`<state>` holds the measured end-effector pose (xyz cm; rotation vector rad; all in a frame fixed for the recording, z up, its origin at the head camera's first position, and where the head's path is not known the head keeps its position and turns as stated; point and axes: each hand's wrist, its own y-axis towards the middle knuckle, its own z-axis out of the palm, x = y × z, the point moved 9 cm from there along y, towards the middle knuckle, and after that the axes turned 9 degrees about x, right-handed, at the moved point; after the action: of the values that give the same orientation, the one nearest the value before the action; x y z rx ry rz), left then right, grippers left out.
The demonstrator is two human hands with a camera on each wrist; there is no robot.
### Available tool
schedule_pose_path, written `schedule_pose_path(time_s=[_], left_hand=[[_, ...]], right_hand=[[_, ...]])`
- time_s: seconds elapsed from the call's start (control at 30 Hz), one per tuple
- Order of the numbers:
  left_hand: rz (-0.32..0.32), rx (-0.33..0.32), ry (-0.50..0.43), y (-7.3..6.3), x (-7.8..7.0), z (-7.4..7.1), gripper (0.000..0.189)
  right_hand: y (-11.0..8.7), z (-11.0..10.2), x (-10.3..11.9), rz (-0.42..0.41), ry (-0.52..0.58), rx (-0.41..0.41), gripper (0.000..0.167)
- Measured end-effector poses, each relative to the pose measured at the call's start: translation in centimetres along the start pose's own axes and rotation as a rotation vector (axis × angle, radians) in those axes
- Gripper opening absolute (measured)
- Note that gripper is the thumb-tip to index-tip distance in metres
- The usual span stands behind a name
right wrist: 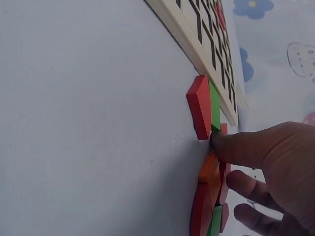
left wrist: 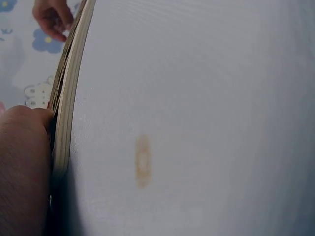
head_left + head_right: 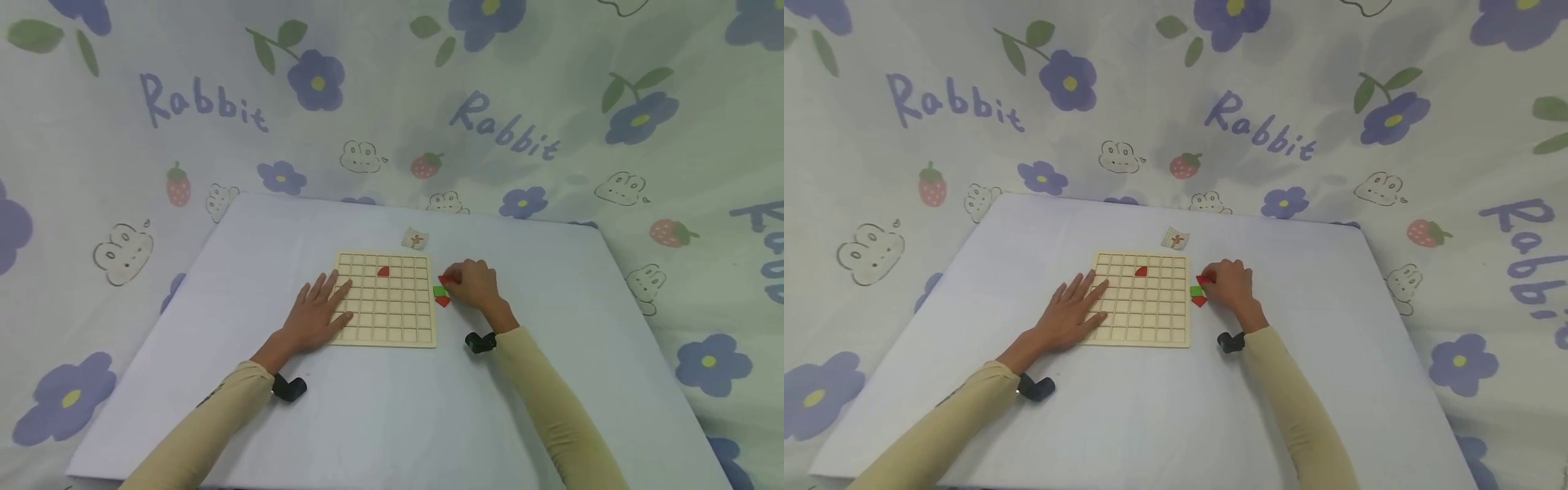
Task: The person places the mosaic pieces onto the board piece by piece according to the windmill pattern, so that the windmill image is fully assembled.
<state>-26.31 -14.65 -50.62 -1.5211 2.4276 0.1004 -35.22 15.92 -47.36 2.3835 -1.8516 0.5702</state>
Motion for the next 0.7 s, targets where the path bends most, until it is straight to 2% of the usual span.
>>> schedule_pose_path(time_s=[0.23,0.33,0.43,0.7], left_hand=[[-0.015,0.007,0.015,-0.2,-0.1,-0.1,0.068],[-0.017,0.007,0.012,-0.3,-0.2,-0.3,0.068],[-0.012,0.005,0.008,-0.2,-0.3,-0.4,0.068],[-0.015,0.013,0.013,0.0,-0.3,-0.1,0.068]], right_hand=[[0.3,0.5,0.5,-0.085,-0.032,0.024,0.020],[0.4,0.7,0.6,-0.091,-0.044,0.032,0.021],[0.4,0.9,0.5,-0.082,-0.043,0.047,0.021],[0.2,1.1,0.7,-0.038,0.052,0.063,0.020]])
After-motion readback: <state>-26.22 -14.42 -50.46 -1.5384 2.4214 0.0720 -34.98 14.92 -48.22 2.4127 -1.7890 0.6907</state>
